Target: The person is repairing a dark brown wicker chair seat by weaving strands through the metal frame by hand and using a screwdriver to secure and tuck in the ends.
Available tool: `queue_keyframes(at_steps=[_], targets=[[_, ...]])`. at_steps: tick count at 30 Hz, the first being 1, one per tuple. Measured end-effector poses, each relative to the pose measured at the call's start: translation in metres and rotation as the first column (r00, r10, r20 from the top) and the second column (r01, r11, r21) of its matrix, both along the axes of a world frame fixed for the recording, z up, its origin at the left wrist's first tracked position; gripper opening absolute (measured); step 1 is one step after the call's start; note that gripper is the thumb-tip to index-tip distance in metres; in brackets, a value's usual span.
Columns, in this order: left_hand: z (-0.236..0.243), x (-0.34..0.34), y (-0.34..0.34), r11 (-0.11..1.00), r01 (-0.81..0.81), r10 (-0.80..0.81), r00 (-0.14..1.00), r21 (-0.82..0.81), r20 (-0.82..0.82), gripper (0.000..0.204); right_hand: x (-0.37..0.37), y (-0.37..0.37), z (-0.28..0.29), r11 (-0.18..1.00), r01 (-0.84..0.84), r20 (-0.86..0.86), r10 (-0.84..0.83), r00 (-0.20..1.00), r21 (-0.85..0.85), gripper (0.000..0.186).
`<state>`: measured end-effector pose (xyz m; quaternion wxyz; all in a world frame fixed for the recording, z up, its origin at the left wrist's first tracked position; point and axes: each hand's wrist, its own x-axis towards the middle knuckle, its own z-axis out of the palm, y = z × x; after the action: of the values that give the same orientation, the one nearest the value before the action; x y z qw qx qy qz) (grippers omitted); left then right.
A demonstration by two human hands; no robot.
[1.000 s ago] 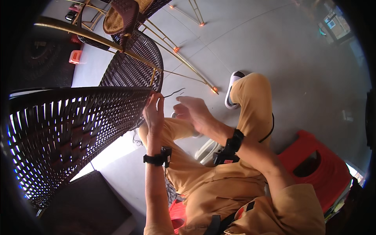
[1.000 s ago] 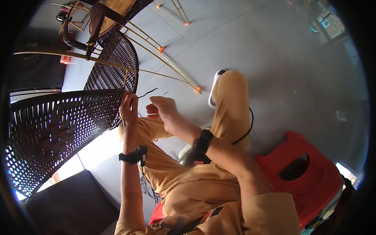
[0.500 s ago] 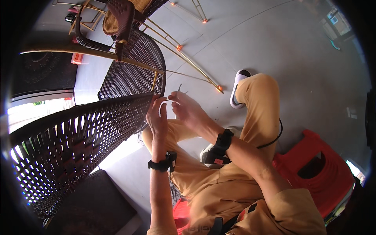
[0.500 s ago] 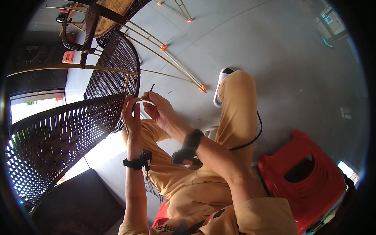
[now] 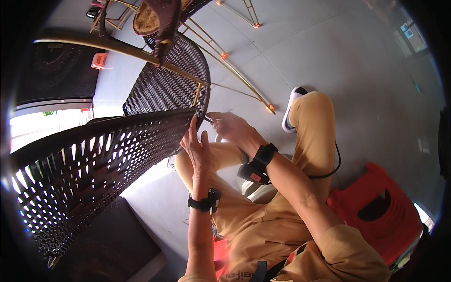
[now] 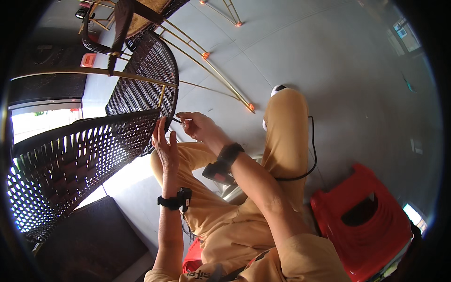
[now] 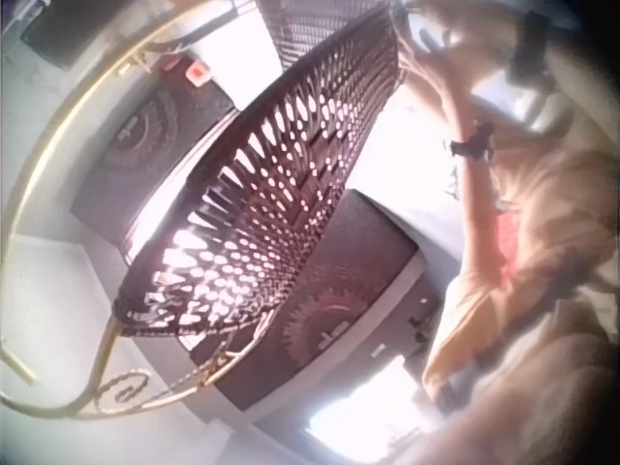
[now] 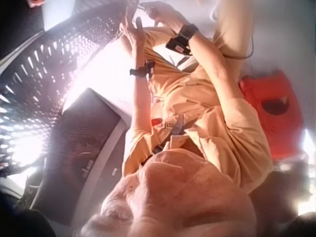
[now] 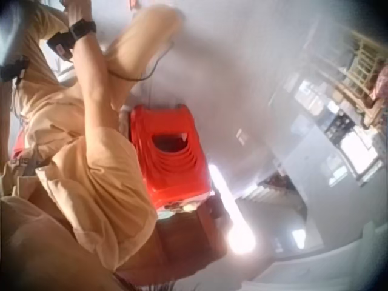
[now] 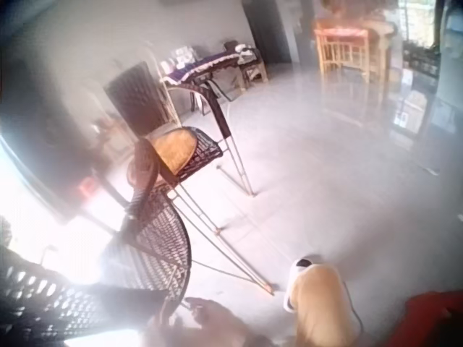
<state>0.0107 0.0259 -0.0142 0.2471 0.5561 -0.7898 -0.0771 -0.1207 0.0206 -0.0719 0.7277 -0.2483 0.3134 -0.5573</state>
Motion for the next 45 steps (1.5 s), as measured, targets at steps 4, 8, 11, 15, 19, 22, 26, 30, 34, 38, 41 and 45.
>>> queue_keyframes(at_steps=[4,8,11,15,19,22,26,30,34,38,41,45], targets=[[-0.001,0.000,-0.001,0.999,-0.012,0.013,0.999,0.048,-0.030,0.042,-0.009,0.003,0.047,0.915,0.024,0.264,-0.141,0.954,0.403,0.012],[0.004,-0.004,-0.001,0.998,-0.034,0.035,0.999,0.044,-0.022,0.042,-0.003,0.001,0.021,0.941,0.000,0.449,-0.161,0.879,0.339,0.012],[-0.004,0.000,-0.001,0.999,-0.036,0.037,0.999,0.038,-0.019,0.043,0.008,-0.008,-0.032,0.998,-0.030,0.302,0.009,0.953,0.063,0.021],[-0.010,0.009,-0.001,0.997,-0.066,0.068,0.997,0.036,-0.048,0.044,0.002,-0.002,-0.019,0.995,-0.102,0.122,0.102,0.987,-0.002,0.029],[-0.013,0.005,-0.004,0.996,-0.078,0.081,0.994,0.041,-0.079,0.041,-0.003,-0.018,-0.025,0.993,-0.085,-0.108,0.077,0.991,-0.075,0.032],[-0.012,0.007,-0.004,0.994,-0.082,0.089,0.990,0.069,-0.108,0.040,-0.005,-0.031,-0.029,0.956,-0.098,-0.214,0.038,0.976,-0.276,0.030],[-0.010,0.009,0.000,0.991,-0.100,0.109,0.987,0.085,-0.115,0.039,-0.003,-0.031,-0.009,0.982,-0.162,0.109,0.152,0.982,0.094,0.020],[-0.004,0.004,0.001,0.988,-0.107,0.121,0.984,0.112,-0.130,0.038,-0.005,-0.031,-0.005,0.988,-0.102,0.074,0.094,0.993,0.116,0.017],[-0.004,0.005,-0.001,0.995,-0.076,0.084,0.985,0.059,-0.150,0.036,-0.004,-0.030,0.000,0.987,-0.119,0.014,0.118,0.993,0.105,0.018],[0.000,0.000,-0.011,0.991,-0.130,0.130,0.991,-0.006,-0.017,0.033,-0.002,-0.029,0.005,0.989,-0.094,-0.027,0.098,0.995,0.117,0.018],[0.005,0.000,-0.023,0.886,-0.202,0.331,0.906,0.418,-0.265,0.029,-0.002,-0.027,0.006,0.989,-0.084,0.008,0.083,0.997,0.124,0.017],[0.013,0.014,-0.026,0.864,-0.048,0.393,0.686,0.501,-0.612,0.029,-0.002,-0.026,0.001,0.990,-0.055,0.053,0.049,0.997,0.128,0.016]])
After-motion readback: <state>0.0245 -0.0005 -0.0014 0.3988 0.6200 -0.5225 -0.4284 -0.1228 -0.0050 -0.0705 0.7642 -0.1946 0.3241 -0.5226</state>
